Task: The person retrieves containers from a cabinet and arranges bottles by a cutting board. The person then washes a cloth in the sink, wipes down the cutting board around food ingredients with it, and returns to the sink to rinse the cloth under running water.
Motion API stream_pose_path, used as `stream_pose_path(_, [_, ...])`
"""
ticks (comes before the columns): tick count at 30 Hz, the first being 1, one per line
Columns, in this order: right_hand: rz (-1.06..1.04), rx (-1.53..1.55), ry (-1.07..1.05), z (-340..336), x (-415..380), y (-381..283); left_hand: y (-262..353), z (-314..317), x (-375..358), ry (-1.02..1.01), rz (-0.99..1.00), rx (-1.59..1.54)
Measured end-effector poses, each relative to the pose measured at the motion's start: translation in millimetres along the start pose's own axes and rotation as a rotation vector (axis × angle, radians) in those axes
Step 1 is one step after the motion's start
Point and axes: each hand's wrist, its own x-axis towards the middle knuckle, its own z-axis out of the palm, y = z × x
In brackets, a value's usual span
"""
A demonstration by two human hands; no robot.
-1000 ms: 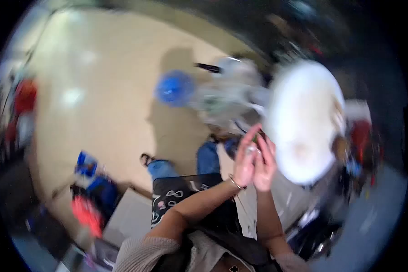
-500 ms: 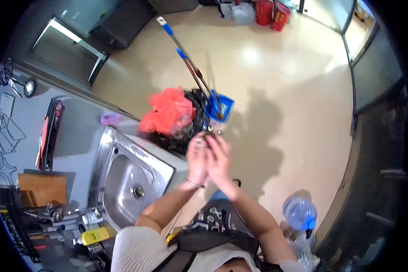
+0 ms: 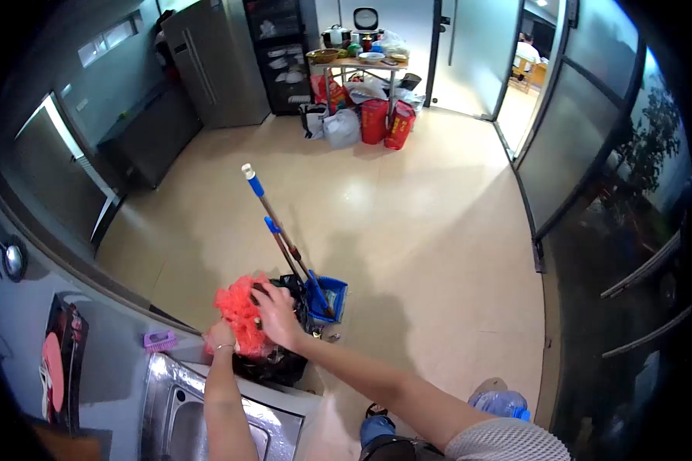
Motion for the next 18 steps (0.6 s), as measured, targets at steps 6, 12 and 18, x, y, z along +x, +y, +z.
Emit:
stream_pose_path(6, [0.814, 0.800, 0.106, -90.0, -59.6, 84.7, 3.5, -45.5, -5.3, 0.018, -0.017, 0.444])
stream_pose_path(12, [1.177, 1.029, 0.461, -249.8, -170.3, 61.0, 67.6, -79.0, -97.5, 0.564, 0.463, 0.164])
stream_pose_path(18, [0.849, 1.486, 0.636, -319.1, -232.1, -1.0, 226.5, 25.5, -301.9, -1.225, 0.576, -1.043])
